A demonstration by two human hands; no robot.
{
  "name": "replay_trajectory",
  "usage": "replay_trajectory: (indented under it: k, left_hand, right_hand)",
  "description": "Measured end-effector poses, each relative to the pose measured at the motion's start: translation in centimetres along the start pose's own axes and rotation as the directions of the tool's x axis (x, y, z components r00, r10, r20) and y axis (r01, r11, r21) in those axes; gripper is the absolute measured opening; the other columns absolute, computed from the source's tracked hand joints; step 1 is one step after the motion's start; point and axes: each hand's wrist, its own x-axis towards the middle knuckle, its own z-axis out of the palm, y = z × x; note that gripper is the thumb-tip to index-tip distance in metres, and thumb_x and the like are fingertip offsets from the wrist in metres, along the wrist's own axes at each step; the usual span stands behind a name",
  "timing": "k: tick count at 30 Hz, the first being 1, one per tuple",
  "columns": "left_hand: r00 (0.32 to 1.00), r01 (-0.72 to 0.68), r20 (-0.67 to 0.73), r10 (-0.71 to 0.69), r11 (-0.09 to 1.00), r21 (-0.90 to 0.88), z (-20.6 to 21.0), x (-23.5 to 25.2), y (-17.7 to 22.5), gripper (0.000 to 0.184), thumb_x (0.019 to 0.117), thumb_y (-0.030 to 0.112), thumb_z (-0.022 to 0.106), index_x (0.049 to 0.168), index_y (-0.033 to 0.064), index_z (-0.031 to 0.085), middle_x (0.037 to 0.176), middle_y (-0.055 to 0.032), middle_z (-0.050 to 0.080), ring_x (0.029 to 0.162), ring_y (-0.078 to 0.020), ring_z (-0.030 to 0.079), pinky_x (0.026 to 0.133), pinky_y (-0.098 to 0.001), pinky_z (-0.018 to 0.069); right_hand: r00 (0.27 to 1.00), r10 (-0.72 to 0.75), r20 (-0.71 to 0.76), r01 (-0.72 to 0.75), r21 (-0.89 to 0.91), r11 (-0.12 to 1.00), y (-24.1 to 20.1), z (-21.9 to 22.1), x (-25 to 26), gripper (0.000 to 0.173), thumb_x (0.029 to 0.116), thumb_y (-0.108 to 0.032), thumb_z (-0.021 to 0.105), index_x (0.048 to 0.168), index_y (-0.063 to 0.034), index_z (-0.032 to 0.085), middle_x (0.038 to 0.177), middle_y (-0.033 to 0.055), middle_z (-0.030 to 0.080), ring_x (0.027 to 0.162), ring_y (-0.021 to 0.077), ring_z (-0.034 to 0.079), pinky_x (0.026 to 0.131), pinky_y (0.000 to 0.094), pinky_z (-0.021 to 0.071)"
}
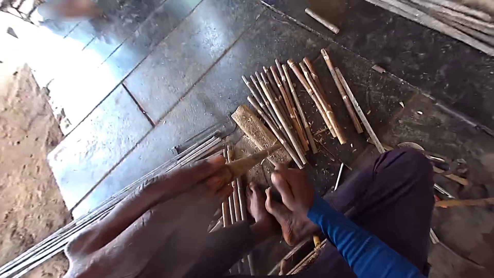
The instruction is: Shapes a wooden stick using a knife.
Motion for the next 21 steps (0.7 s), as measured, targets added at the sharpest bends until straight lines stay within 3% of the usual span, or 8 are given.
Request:
replay_trajectory:
  k: [1, 4, 7, 10, 13, 16, 19, 21]
  left_hand:
    - [1.0, 0.008, -0.017, -0.007, 1.0, 0.007, 0.2, -0.2, 0.1, 0.008, 0.0912, 0.002, 0.071, 0.096, 0.0064, 0.076, 0.108, -0.0095, 0.077, 0.103, -0.0303, 0.074, 0.09, -0.0436, 0.0644]
    - [1.0, -0.009, -0.016, 0.009, 1.0, -0.014, 0.0, 0.0, 0.3, 0.008, 0.09, -0.002, 0.07, 0.095, 0.0014, 0.076, 0.106, -0.0138, 0.076, 0.102, -0.033, 0.074, 0.088, -0.0451, 0.0645]
    - [0.999, -0.007, 0.039, 0.008, 1.0, -0.024, -0.3, -0.1, -0.3, 0.01, 0.0923, 0.002, 0.069, 0.097, 0.0068, 0.076, 0.108, -0.009, 0.076, 0.105, -0.03, 0.074, 0.091, -0.0427, 0.0643]
    - [1.0, -0.02, 0.015, 0.021, 0.998, -0.053, 0.3, -0.4, 0.0, 0.013, 0.0929, 0.0, 0.068, 0.101, 0.0051, 0.075, 0.115, -0.0133, 0.074, 0.108, -0.0339, 0.072, 0.092, -0.0458, 0.063]
    - [1.0, 0.007, -0.006, -0.007, 0.999, -0.032, 0.2, -0.4, -0.5, 0.015, 0.0921, 0.002, 0.07, 0.104, 0.0094, 0.076, 0.122, -0.0103, 0.07, 0.111, -0.0299, 0.068, 0.093, -0.043, 0.0596]
    - [0.999, -0.041, -0.035, 0.041, 0.999, 0.021, 0.3, -0.5, 0.2, 0.016, 0.0901, 0.0, 0.073, 0.104, 0.007, 0.076, 0.119, -0.0134, 0.072, 0.107, -0.0312, 0.071, 0.089, -0.0427, 0.0622]
    - [0.997, -0.03, -0.063, 0.035, 0.996, 0.078, 0.6, -0.6, -0.3, 0.013, 0.0921, 0.004, 0.071, 0.103, 0.0095, 0.076, 0.115, -0.0088, 0.074, 0.104, -0.027, 0.072, 0.088, -0.0403, 0.0621]
    - [0.997, -0.004, -0.077, 0.01, 0.997, 0.082, 0.6, -1.4, 0.5, 0.018, 0.0916, 0.001, 0.072, 0.107, 0.0098, 0.075, 0.114, -0.0097, 0.074, 0.103, -0.0284, 0.073, 0.087, -0.042, 0.0631]
  right_hand:
    - [0.999, -0.041, -0.02, 0.041, -0.012, 0.999, 0.0, 0.2, -0.1, 0.066, 0.1078, -0.056, 0.017, 0.089, -0.0118, 0.063, 0.065, 0.0031, 0.059, 0.061, 0.021, 0.062, 0.055, 0.0443, 0.0516]
    - [0.99, 0.14, -0.008, -0.14, -0.044, 0.989, 1.3, 1.4, -0.8, 0.072, 0.1063, -0.063, 0.017, 0.087, -0.0116, 0.064, 0.065, 0.0067, 0.061, 0.065, 0.0268, 0.066, 0.058, 0.0528, 0.0531]
    - [1.0, -0.015, -0.01, 0.015, -0.015, 1.0, 0.2, 0.8, 0.0, 0.07, 0.1068, -0.06, 0.015, 0.09, -0.0122, 0.063, 0.064, 0.0023, 0.059, 0.06, 0.0203, 0.064, 0.053, 0.0444, 0.0524]
    - [0.975, 0.207, 0.077, -0.208, 0.001, 0.978, 1.1, 1.6, -1.3, 0.074, 0.1065, -0.063, 0.018, 0.093, -0.0108, 0.069, 0.071, 0.0088, 0.066, 0.072, 0.0284, 0.069, 0.065, 0.0562, 0.0549]
    - [1.0, -0.003, -0.002, 0.003, 0.006, 1.0, 0.2, 0.9, -0.3, 0.069, 0.1073, -0.059, 0.016, 0.091, -0.0119, 0.064, 0.064, 0.0025, 0.059, 0.06, 0.0208, 0.064, 0.053, 0.0452, 0.0528]
    - [0.98, 0.18, 0.084, -0.185, 0.047, 0.982, 1.1, 1.7, -1.5, 0.074, 0.1071, -0.062, 0.017, 0.091, -0.0099, 0.067, 0.071, 0.0082, 0.064, 0.07, 0.0277, 0.068, 0.063, 0.055, 0.0545]
    - [0.999, 0.045, 0.021, -0.046, 0.027, 0.999, 0.0, 1.1, -0.7, 0.07, 0.1072, -0.058, 0.014, 0.09, -0.0121, 0.063, 0.067, 0.0032, 0.061, 0.064, 0.0213, 0.065, 0.055, 0.0459, 0.0549]
    - [0.99, 0.123, 0.061, -0.125, 0.033, 0.992, 0.2, 1.8, -1.7, 0.072, 0.1073, -0.06, 0.015, 0.093, -0.01, 0.066, 0.07, 0.0072, 0.064, 0.069, 0.0259, 0.068, 0.06, 0.0516, 0.0551]
